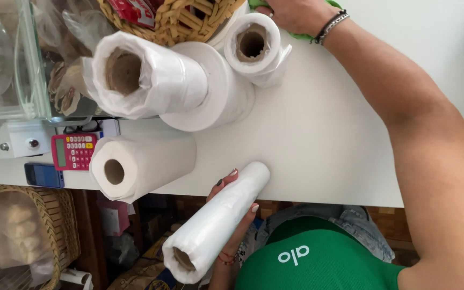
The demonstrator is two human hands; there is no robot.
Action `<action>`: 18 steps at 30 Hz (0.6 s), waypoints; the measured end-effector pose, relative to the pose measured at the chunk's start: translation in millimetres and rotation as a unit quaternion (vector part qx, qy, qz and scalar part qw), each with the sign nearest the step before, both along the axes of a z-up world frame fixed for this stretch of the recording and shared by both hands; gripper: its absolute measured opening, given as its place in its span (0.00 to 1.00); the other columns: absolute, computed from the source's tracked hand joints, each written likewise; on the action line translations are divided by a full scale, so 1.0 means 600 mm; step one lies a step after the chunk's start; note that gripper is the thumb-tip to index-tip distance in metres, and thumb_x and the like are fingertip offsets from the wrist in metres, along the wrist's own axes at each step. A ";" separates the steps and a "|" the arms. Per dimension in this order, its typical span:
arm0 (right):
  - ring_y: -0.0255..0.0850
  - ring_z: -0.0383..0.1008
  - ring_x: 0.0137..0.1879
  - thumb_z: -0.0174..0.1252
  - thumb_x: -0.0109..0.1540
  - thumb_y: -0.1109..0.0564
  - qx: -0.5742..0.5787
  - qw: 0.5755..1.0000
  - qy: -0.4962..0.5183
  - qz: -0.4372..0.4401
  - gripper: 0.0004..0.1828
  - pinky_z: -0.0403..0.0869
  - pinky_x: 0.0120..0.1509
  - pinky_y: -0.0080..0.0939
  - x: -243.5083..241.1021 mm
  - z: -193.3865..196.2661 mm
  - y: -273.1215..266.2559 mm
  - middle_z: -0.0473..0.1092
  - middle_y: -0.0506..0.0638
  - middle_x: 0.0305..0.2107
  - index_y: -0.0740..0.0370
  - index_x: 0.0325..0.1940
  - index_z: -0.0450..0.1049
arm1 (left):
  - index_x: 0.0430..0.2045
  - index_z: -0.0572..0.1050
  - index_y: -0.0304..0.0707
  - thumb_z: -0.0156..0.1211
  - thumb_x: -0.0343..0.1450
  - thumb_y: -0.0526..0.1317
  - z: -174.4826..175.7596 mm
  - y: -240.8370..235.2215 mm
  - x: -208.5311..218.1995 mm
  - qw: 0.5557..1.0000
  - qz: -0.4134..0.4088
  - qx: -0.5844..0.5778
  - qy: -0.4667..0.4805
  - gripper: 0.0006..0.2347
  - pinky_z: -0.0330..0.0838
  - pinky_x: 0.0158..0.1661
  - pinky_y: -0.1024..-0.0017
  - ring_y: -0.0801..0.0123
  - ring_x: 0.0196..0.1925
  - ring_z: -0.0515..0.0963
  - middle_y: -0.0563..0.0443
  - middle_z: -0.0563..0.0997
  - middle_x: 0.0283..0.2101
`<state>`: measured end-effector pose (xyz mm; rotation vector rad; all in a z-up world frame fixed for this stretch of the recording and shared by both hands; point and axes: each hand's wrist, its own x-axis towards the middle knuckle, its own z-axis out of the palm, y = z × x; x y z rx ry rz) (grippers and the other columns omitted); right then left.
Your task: Cleaning a digital scale and deli counter using a cloth and water.
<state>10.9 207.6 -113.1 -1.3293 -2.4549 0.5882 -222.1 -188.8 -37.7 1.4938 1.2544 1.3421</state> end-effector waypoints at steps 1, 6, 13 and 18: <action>0.41 0.60 0.24 0.48 0.81 0.51 0.001 1.000 -0.004 -0.003 0.20 0.63 0.28 0.45 0.010 0.016 -0.023 0.66 0.48 0.23 0.63 0.37 0.67 | 0.68 0.58 0.47 0.68 0.73 0.39 0.002 0.000 -0.002 1.000 -0.003 0.001 -0.004 0.29 0.59 0.75 0.46 0.51 0.72 0.69 0.43 0.71 0.65; 0.58 0.73 0.40 0.46 0.72 0.55 0.109 0.991 -0.080 0.014 0.13 0.71 0.33 0.58 0.066 0.019 -0.122 0.68 0.57 0.42 0.58 0.53 0.75 | 0.68 0.57 0.48 0.68 0.73 0.38 -0.001 -0.011 -0.022 1.000 -0.015 0.005 -0.020 0.30 0.57 0.75 0.44 0.50 0.73 0.68 0.42 0.70 0.65; 0.68 0.62 0.72 0.61 0.72 0.60 0.238 0.970 -0.034 -0.039 0.19 0.62 0.77 0.62 0.063 0.012 -0.308 0.66 0.74 0.66 0.70 0.66 0.78 | 0.67 0.57 0.48 0.68 0.72 0.38 -0.002 -0.030 -0.069 0.999 -0.024 0.005 -0.021 0.30 0.57 0.75 0.46 0.50 0.73 0.67 0.43 0.70 0.65; 0.65 0.58 0.75 0.59 0.68 0.55 0.160 0.984 -0.060 -0.055 0.24 0.59 0.80 0.61 -0.008 0.028 -0.427 0.60 0.70 0.70 0.65 0.67 0.74 | 0.67 0.57 0.48 0.69 0.72 0.37 -0.008 -0.051 -0.099 0.999 -0.027 0.009 -0.022 0.30 0.59 0.75 0.46 0.51 0.73 0.68 0.44 0.70 0.65</action>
